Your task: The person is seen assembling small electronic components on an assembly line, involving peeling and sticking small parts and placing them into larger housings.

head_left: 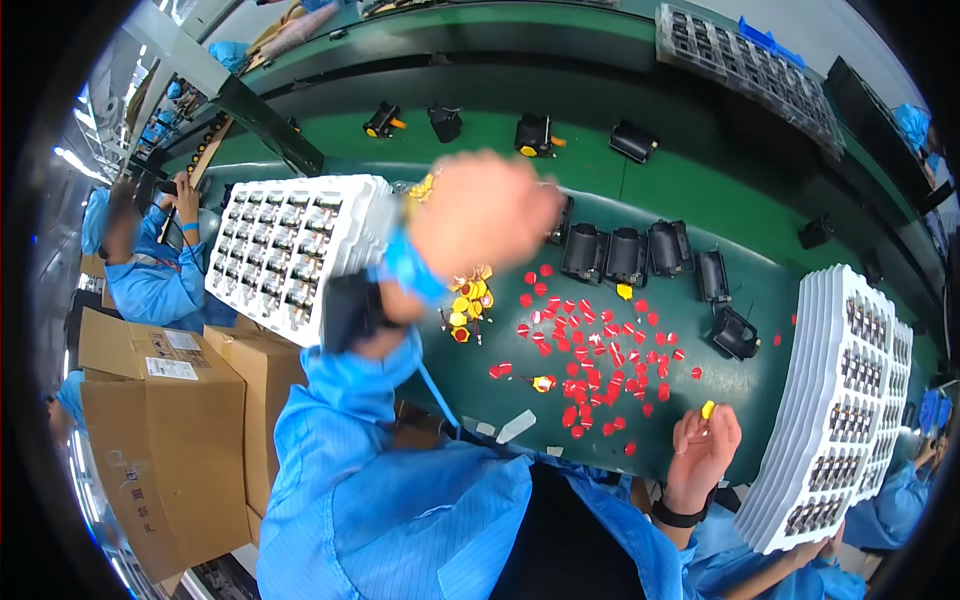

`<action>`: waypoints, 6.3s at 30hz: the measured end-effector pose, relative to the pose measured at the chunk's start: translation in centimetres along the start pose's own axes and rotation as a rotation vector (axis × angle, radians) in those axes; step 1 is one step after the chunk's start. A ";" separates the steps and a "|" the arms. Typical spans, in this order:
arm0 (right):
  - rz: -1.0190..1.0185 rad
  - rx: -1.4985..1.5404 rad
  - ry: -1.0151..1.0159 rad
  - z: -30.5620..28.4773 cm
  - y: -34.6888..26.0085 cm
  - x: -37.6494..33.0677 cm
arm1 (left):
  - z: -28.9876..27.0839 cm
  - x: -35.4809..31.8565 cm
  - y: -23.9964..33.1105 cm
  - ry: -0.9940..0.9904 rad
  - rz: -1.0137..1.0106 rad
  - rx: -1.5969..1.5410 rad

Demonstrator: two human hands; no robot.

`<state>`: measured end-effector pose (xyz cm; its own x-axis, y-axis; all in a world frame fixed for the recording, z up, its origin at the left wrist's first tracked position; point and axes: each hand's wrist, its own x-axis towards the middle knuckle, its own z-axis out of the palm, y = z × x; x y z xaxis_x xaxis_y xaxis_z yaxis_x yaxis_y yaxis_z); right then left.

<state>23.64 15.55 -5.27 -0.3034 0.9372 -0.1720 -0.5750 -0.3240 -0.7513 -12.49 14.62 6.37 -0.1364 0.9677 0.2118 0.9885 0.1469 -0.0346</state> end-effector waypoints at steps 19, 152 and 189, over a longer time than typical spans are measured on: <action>-0.116 -0.246 -0.358 10.9 1.4 1.9 | 0.4 -5.8 6.0 -0.591 -0.169 -1.703; -0.317 -0.628 -0.775 2.7 -4.0 1.1 | 4.5 -9.8 12.8 0.061 0.389 -1.345; -0.607 -1.105 -0.875 3.4 -5.5 -1.8 | 6.5 -11.0 13.8 -0.036 0.257 -1.701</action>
<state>24.84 15.20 1.35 -0.8043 0.3933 0.4455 -0.0590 0.6931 -0.7184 2.26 7.34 -2.75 0.0463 0.9372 0.3458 -0.0671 -0.3425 0.9371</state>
